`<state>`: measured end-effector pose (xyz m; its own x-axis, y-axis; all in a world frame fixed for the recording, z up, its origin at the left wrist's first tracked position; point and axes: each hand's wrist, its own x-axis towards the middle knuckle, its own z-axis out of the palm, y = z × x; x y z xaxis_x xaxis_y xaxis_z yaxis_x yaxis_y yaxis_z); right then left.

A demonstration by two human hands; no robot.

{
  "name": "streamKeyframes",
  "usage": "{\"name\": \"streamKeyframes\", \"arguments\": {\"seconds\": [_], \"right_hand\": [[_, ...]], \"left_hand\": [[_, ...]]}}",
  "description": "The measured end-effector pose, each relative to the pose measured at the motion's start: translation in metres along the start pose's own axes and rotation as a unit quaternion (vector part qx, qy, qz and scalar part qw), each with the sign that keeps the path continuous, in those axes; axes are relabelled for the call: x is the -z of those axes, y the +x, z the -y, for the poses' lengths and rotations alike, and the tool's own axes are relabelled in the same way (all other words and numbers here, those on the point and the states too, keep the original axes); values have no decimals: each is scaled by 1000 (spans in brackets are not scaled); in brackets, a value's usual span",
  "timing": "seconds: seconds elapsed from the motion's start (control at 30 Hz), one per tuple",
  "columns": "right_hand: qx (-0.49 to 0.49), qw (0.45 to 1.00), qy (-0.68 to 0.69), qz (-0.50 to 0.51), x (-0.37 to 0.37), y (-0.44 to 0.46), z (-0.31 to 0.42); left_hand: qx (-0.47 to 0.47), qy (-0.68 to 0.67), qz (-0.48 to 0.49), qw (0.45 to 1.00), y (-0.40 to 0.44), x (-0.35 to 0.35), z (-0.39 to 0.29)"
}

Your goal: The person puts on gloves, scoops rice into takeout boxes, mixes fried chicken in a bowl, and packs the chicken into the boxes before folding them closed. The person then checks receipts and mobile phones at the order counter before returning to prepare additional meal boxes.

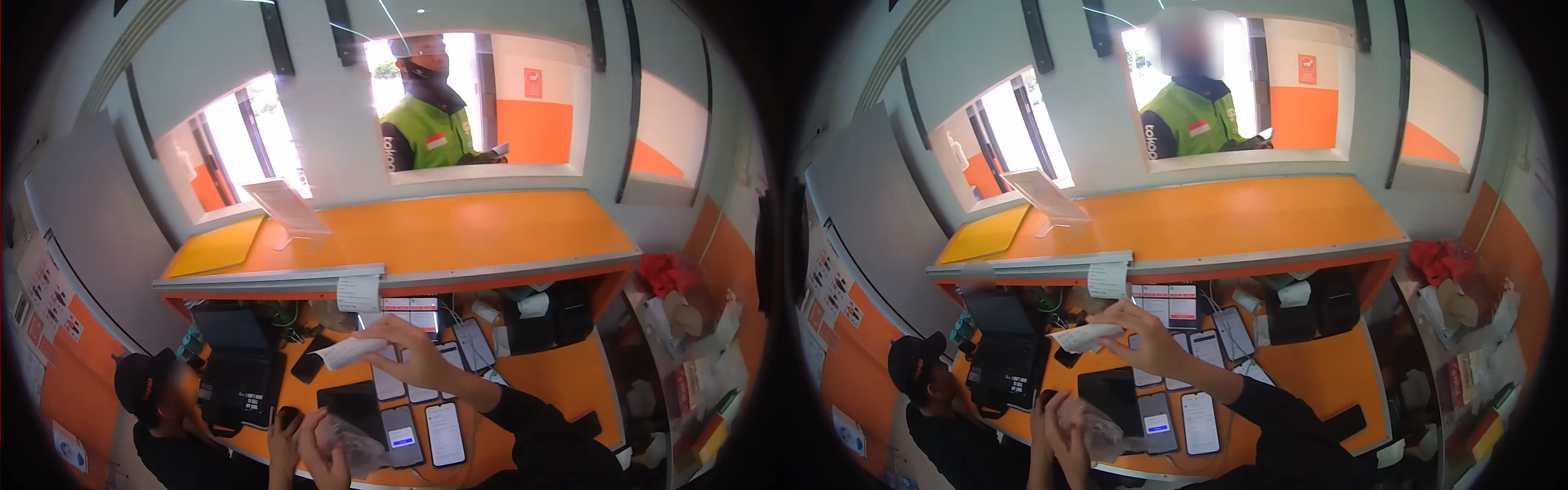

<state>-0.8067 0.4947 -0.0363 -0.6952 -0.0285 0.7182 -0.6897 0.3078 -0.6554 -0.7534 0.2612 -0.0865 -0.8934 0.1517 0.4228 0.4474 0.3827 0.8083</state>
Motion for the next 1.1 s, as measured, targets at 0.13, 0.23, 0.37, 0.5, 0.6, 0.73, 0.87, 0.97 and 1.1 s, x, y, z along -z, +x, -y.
{"name": "streamKeyframes", "arguments": {"seconds": [0.13,0.23,0.37,0.5,0.6,0.73,0.87,0.97,1.1], "right_hand": [[-4,999,-45,30,56,-41,24],[-15,997,-67,20,90,-63,42],[-33,998,-43,-29,132,-87,49],[-165,967,154,-119,162,-111,67],[-261,927,228,-145,186,-126,60],[-259,940,179,-132,212,-139,66],[-244,952,133,-132,226,-139,64],[-216,964,102,-118,236,-138,56],[-209,966,115,-101,248,-133,47]], "left_hand": [[14,-285,52,957,31,-65,-26],[51,-383,147,911,43,-107,-37],[30,-355,205,911,52,-155,-69],[4,-414,265,871,39,-181,-101],[-5,-394,327,859,30,-199,-117],[11,-390,350,852,19,-225,-128],[13,-347,350,870,18,-231,-140],[-4,-353,344,870,16,-238,-143],[9,-359,389,848,8,-249,-128]]}}
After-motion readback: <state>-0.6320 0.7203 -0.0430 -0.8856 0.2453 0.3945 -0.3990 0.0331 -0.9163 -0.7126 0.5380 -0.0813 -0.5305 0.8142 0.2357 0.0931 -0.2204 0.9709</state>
